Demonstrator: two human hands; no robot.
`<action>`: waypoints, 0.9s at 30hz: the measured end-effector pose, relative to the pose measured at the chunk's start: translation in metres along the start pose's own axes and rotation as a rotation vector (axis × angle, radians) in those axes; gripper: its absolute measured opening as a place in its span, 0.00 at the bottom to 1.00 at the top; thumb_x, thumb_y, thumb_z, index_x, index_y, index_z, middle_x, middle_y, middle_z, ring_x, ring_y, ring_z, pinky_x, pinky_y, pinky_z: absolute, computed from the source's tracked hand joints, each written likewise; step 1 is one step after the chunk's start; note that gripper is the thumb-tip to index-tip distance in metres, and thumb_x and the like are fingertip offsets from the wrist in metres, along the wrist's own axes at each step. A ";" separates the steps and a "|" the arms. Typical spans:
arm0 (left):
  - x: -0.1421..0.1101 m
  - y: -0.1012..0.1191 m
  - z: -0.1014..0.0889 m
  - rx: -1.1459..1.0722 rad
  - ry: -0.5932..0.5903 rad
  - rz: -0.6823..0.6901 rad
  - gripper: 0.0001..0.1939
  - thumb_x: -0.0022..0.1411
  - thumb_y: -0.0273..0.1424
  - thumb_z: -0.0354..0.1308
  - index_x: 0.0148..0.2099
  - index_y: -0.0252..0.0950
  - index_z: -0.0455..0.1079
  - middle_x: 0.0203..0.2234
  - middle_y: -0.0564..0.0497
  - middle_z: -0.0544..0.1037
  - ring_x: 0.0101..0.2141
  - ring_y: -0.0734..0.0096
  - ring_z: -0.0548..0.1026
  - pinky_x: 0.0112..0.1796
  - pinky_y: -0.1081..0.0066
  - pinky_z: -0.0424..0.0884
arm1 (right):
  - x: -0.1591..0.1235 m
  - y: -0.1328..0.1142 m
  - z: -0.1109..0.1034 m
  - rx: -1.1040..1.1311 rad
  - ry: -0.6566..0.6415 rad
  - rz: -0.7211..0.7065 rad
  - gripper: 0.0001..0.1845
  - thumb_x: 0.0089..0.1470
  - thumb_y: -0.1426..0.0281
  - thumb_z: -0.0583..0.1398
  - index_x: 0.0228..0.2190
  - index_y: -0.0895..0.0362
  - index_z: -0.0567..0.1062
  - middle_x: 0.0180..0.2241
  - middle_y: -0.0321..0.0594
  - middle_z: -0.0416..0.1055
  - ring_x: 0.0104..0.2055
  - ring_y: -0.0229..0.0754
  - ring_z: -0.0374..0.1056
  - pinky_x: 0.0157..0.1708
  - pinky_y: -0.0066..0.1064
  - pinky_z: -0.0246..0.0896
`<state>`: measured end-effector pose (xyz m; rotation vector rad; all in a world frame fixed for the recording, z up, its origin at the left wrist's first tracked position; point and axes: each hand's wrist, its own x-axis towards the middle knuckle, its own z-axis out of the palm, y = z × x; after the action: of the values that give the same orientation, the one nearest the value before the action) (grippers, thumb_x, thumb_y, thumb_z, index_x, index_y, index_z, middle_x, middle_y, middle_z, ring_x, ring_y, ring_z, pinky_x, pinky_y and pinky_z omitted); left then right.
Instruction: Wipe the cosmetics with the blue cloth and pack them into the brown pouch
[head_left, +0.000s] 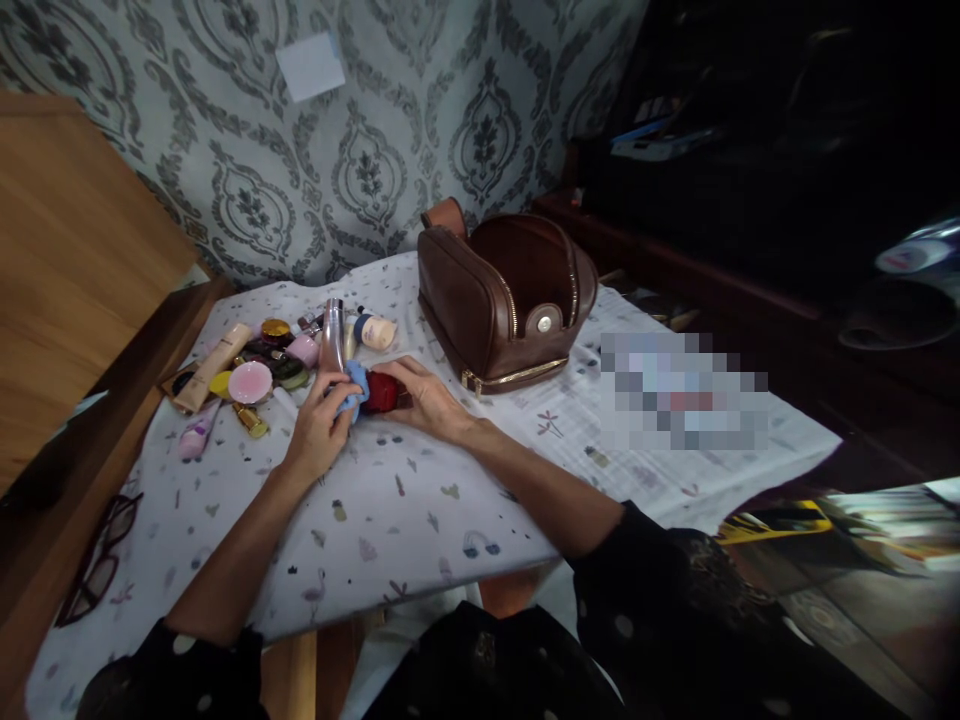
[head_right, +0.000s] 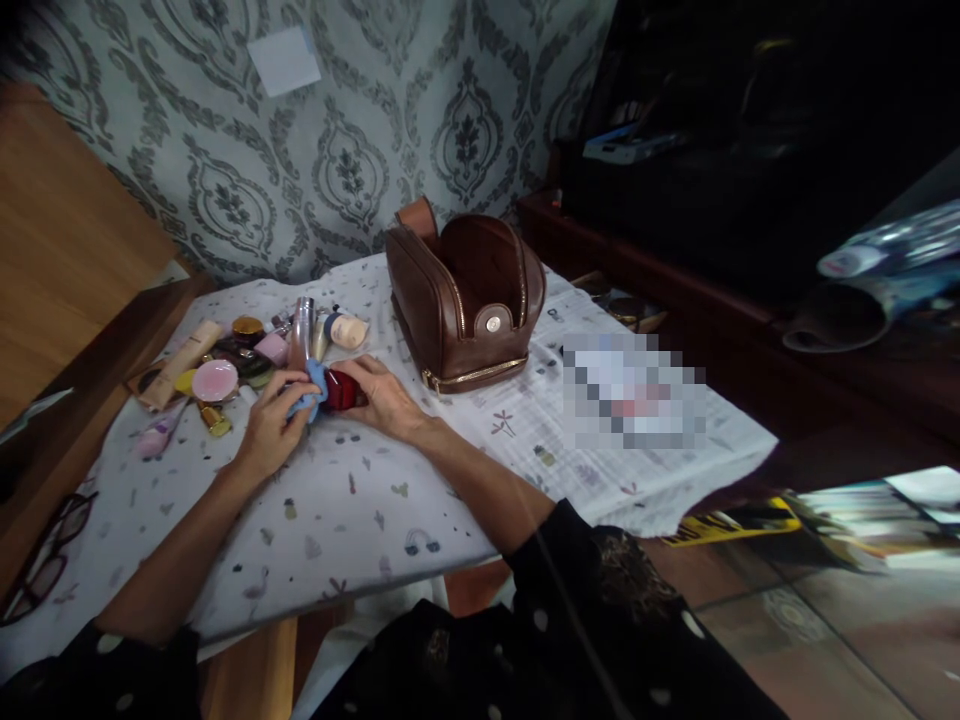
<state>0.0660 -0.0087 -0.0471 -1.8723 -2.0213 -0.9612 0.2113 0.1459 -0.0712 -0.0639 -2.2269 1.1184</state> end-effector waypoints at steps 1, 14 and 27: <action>0.000 0.000 0.001 -0.004 0.025 -0.023 0.10 0.66 0.29 0.50 0.43 0.39 0.73 0.44 0.45 0.72 0.46 0.63 0.73 0.49 0.64 0.70 | 0.000 0.000 0.000 -0.003 -0.009 -0.004 0.29 0.48 0.73 0.68 0.52 0.56 0.70 0.48 0.45 0.66 0.51 0.47 0.68 0.53 0.41 0.67; -0.003 -0.019 0.012 -0.215 0.041 -0.320 0.10 0.63 0.34 0.52 0.44 0.39 0.72 0.39 0.50 0.79 0.39 0.65 0.76 0.42 0.68 0.70 | -0.001 0.011 0.011 0.170 -0.009 0.224 0.42 0.46 0.72 0.69 0.60 0.54 0.61 0.50 0.44 0.67 0.37 0.38 0.71 0.45 0.38 0.71; -0.002 -0.002 0.008 -0.255 0.047 -0.361 0.11 0.64 0.36 0.53 0.43 0.39 0.73 0.31 0.53 0.77 0.29 0.70 0.72 0.32 0.71 0.68 | -0.001 -0.005 0.002 0.082 -0.033 0.307 0.26 0.45 0.66 0.68 0.45 0.56 0.67 0.33 0.33 0.71 0.34 0.39 0.68 0.39 0.34 0.66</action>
<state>0.0667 -0.0054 -0.0544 -1.6024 -2.3509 -1.3990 0.2119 0.1410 -0.0687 -0.3664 -2.2485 1.3800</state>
